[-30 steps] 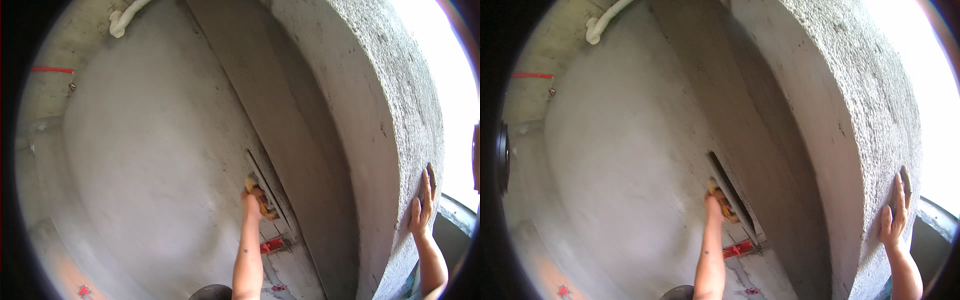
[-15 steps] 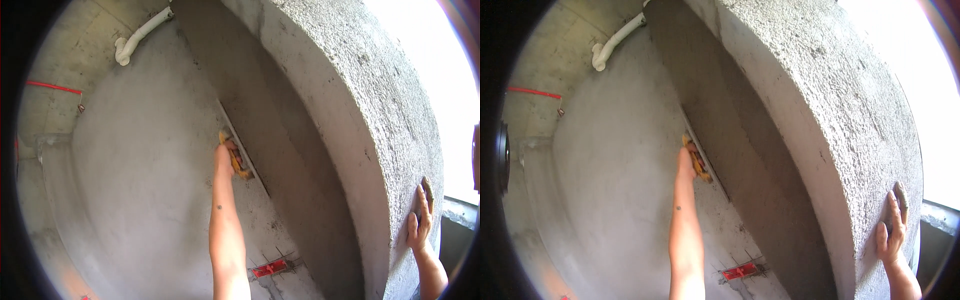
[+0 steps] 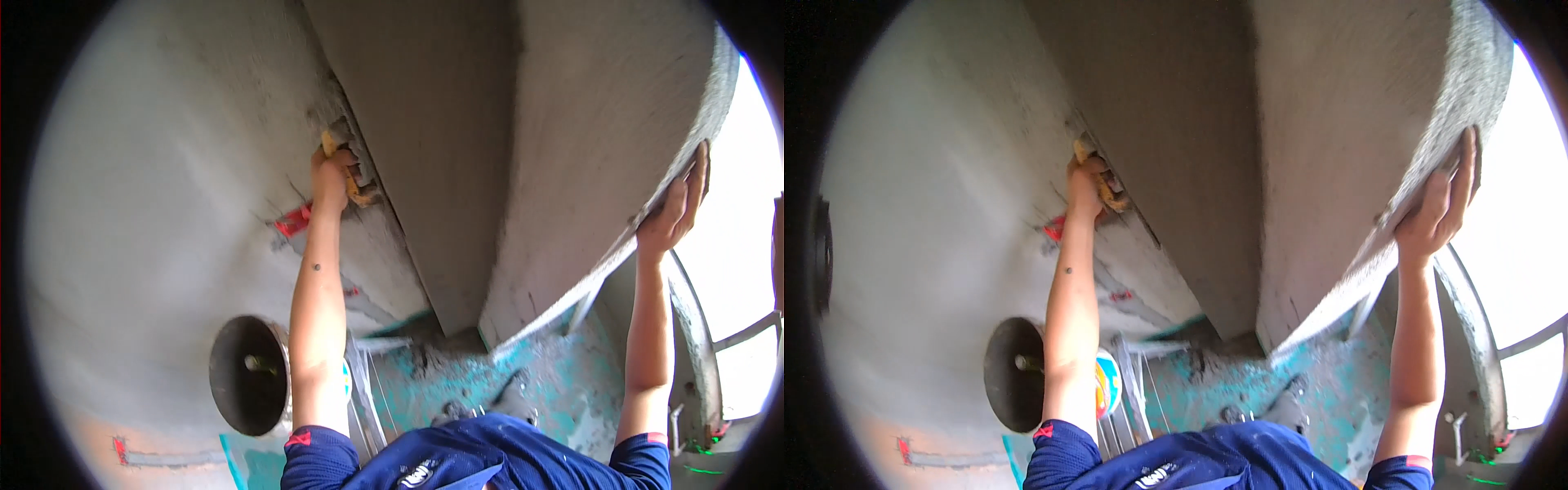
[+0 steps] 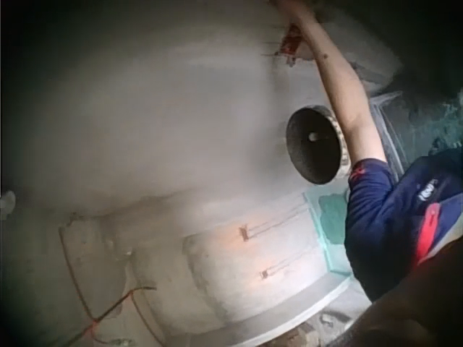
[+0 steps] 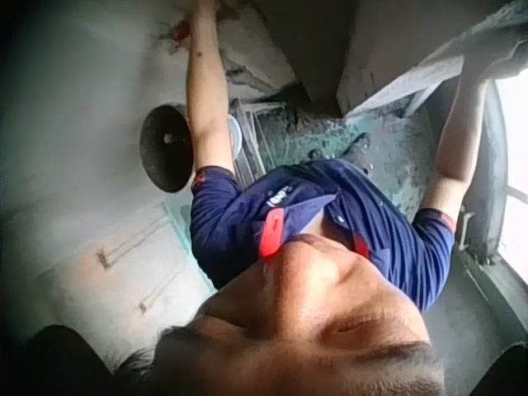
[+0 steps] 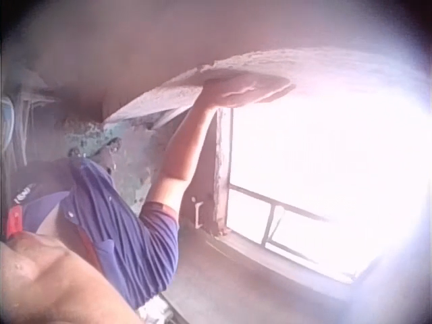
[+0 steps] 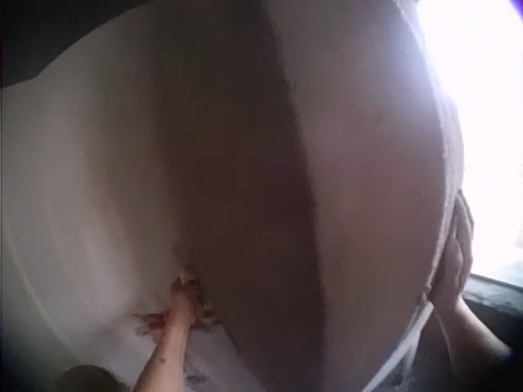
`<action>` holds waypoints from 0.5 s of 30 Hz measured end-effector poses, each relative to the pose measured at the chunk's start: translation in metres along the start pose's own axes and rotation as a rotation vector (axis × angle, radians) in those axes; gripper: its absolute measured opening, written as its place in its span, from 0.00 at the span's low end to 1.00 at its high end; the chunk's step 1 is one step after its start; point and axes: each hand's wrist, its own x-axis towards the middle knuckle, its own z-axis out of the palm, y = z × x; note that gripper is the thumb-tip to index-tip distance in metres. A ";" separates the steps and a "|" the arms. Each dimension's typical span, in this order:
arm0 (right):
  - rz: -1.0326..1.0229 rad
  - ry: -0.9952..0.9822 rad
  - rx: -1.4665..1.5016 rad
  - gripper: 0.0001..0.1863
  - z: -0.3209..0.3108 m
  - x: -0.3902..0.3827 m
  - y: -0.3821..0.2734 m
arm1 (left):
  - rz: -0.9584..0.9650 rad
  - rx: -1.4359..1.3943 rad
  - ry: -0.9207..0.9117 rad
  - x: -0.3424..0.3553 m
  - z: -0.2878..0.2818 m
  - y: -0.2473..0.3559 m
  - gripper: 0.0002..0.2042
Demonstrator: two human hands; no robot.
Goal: The person applies plaster to the edges of a concrete wall and window sill using a trowel and a hawk, smoothing the material along the corners and surfaces.
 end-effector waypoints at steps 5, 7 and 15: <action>-0.105 -0.066 -0.037 0.26 -0.004 -0.012 0.012 | -0.193 -0.041 0.213 -0.089 -0.034 -0.104 0.07; -0.336 -0.135 -0.160 0.22 -0.009 -0.008 0.020 | -0.302 -0.024 0.243 -0.117 -0.050 -0.122 0.11; -0.822 -0.200 -0.479 0.25 -0.047 0.003 0.057 | -0.222 -0.119 0.149 -0.150 -0.012 -0.143 0.16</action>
